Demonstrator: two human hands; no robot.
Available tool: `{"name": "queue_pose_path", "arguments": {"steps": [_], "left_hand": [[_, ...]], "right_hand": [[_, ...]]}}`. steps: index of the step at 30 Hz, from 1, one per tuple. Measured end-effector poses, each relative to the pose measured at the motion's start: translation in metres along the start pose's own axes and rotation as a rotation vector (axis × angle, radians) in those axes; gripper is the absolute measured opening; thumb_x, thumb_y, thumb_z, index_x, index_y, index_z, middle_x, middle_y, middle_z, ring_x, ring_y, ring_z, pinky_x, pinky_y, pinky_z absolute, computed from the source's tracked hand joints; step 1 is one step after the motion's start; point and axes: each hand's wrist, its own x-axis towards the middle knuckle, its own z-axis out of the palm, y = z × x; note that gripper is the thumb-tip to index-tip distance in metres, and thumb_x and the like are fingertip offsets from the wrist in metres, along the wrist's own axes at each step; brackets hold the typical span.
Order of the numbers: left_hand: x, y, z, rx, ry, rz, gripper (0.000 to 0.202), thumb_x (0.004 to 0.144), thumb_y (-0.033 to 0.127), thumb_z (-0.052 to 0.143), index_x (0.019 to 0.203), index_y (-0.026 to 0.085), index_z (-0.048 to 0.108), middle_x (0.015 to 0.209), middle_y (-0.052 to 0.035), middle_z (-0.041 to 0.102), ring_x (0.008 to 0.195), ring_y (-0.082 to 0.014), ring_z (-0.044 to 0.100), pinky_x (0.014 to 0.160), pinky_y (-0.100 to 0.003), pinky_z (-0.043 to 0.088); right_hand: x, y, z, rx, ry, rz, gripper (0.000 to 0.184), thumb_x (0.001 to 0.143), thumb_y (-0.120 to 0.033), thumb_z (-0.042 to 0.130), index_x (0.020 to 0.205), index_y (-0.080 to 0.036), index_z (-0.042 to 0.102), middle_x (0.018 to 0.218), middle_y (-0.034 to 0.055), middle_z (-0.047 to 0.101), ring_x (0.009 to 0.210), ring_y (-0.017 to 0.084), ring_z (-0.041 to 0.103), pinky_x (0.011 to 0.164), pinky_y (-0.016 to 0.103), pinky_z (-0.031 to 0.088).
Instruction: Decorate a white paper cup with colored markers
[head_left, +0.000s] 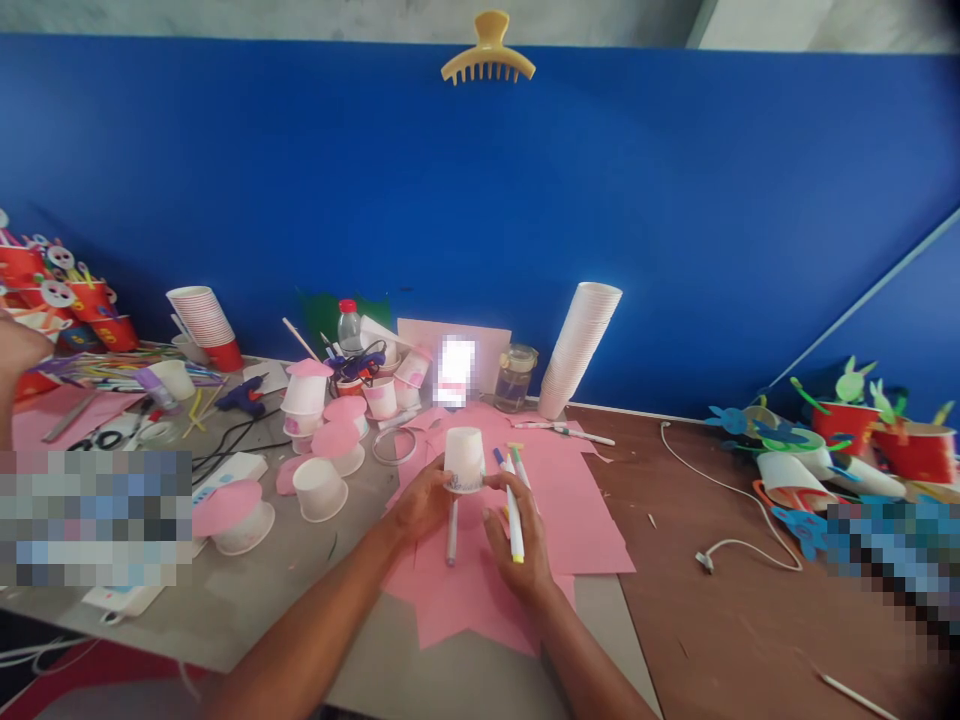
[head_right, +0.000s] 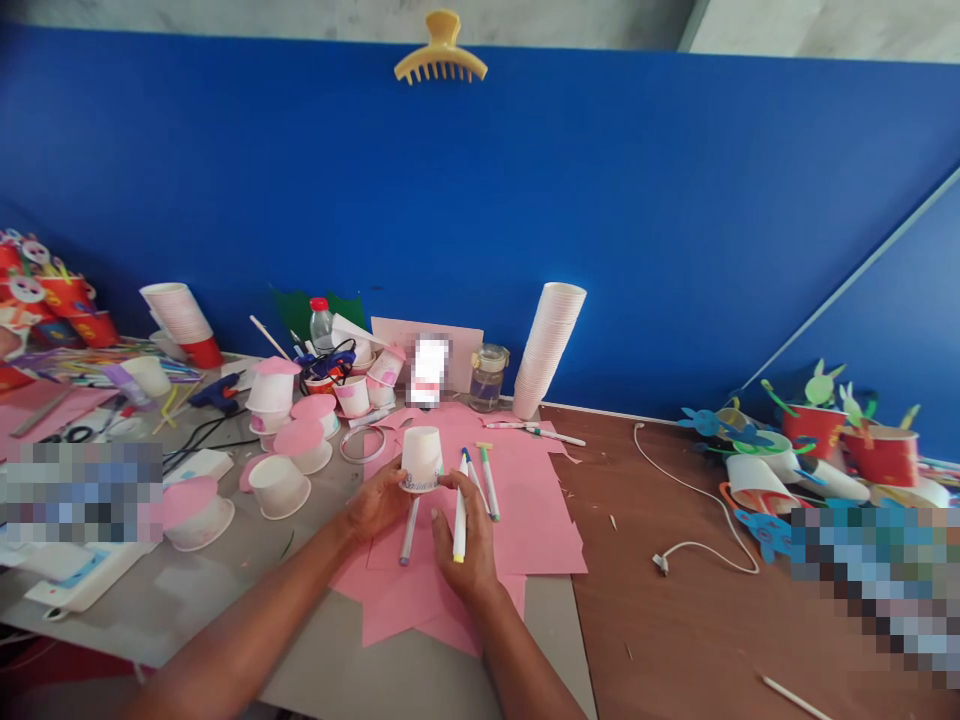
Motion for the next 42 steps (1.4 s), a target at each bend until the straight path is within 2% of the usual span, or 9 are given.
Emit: {"name": "queue_pose_path", "arguments": {"steps": [6,11,14,18,24,34,37,40,42], "left_hand": [[0.002,-0.004,-0.005,-0.046,-0.025,0.041,0.035,0.086,0.036,0.066,0.116,0.019,0.064,0.113,-0.0071,0.069,0.103,-0.0223,0.061,0.093,-0.034,0.044],[-0.001,-0.006,0.000,0.027,0.041,0.022,0.032,0.078,0.033,0.076,0.104,0.016,0.068,0.102,-0.0075,0.070,0.096,-0.0211,0.064,0.093,-0.035,0.046],[-0.001,-0.004,0.001,0.007,0.094,-0.011,0.033,0.079,0.039,0.075,0.101,0.015,0.068,0.099,-0.0079,0.071,0.092,-0.0206,0.065,0.087,-0.035,0.050],[-0.001,-0.004,-0.002,-0.028,0.093,-0.034,0.038,0.079,0.047,0.073,0.099,0.014,0.068,0.094,-0.0090,0.073,0.089,-0.0204,0.067,0.084,-0.034,0.052],[0.000,-0.008,-0.010,-0.083,0.069,-0.078,0.037,0.083,0.045,0.070,0.099,0.012,0.070,0.092,-0.0100,0.074,0.088,-0.0204,0.068,0.086,-0.034,0.052],[0.001,-0.008,-0.012,-0.111,0.053,-0.088,0.035,0.084,0.040,0.069,0.104,0.011,0.069,0.096,-0.0108,0.075,0.090,-0.0210,0.069,0.087,-0.034,0.053],[0.002,-0.005,-0.014,-0.140,0.106,-0.076,0.030,0.083,0.037,0.070,0.100,0.012,0.069,0.094,-0.0092,0.075,0.086,-0.0211,0.070,0.086,-0.035,0.054],[0.005,0.003,-0.018,-0.159,0.173,-0.055,0.029,0.084,0.039,0.067,0.097,0.012,0.068,0.088,-0.0092,0.075,0.082,-0.0219,0.071,0.084,-0.037,0.055],[0.007,0.008,-0.021,-0.179,0.229,-0.043,0.031,0.088,0.042,0.063,0.095,0.012,0.067,0.084,-0.0098,0.075,0.080,-0.0214,0.072,0.083,-0.037,0.056]], "right_hand": [[0.000,-0.005,0.001,0.013,-0.079,-0.062,0.039,0.090,-0.016,0.051,0.128,-0.022,0.047,0.115,0.0114,0.063,0.107,0.026,0.063,0.090,0.044,0.053],[0.000,-0.005,0.000,0.023,-0.073,-0.049,0.038,0.092,-0.018,0.049,0.129,-0.023,0.047,0.115,0.0113,0.063,0.106,0.026,0.063,0.089,0.044,0.053],[0.000,-0.004,-0.001,0.041,-0.026,-0.017,0.035,0.095,-0.020,0.045,0.130,-0.023,0.045,0.113,0.0111,0.063,0.104,0.026,0.063,0.090,0.046,0.052],[-0.002,-0.005,-0.002,0.079,0.003,0.011,0.034,0.098,-0.026,0.043,0.132,-0.023,0.044,0.112,0.0110,0.063,0.105,0.025,0.062,0.091,0.047,0.050],[-0.004,-0.005,-0.003,0.080,-0.012,0.033,0.035,0.098,-0.030,0.043,0.132,-0.023,0.045,0.112,0.0111,0.062,0.106,0.026,0.062,0.090,0.047,0.051],[-0.002,-0.002,-0.003,-0.010,0.002,-0.036,0.042,0.093,-0.022,0.048,0.135,-0.022,0.041,0.111,0.0123,0.063,0.105,0.027,0.064,0.088,0.047,0.053],[-0.001,0.006,-0.002,-0.078,0.065,0.028,0.043,0.092,-0.020,0.049,0.134,-0.023,0.040,0.103,0.0101,0.065,0.098,0.025,0.066,0.084,0.047,0.055],[0.000,0.018,-0.001,-0.043,0.111,0.177,0.039,0.091,-0.020,0.050,0.130,-0.022,0.044,0.090,0.0067,0.065,0.081,0.021,0.068,0.067,0.037,0.058],[0.000,0.025,-0.001,0.030,0.128,0.257,0.040,0.088,-0.020,0.052,0.128,-0.022,0.047,0.084,0.0046,0.065,0.075,0.020,0.068,0.057,0.030,0.056]]}}
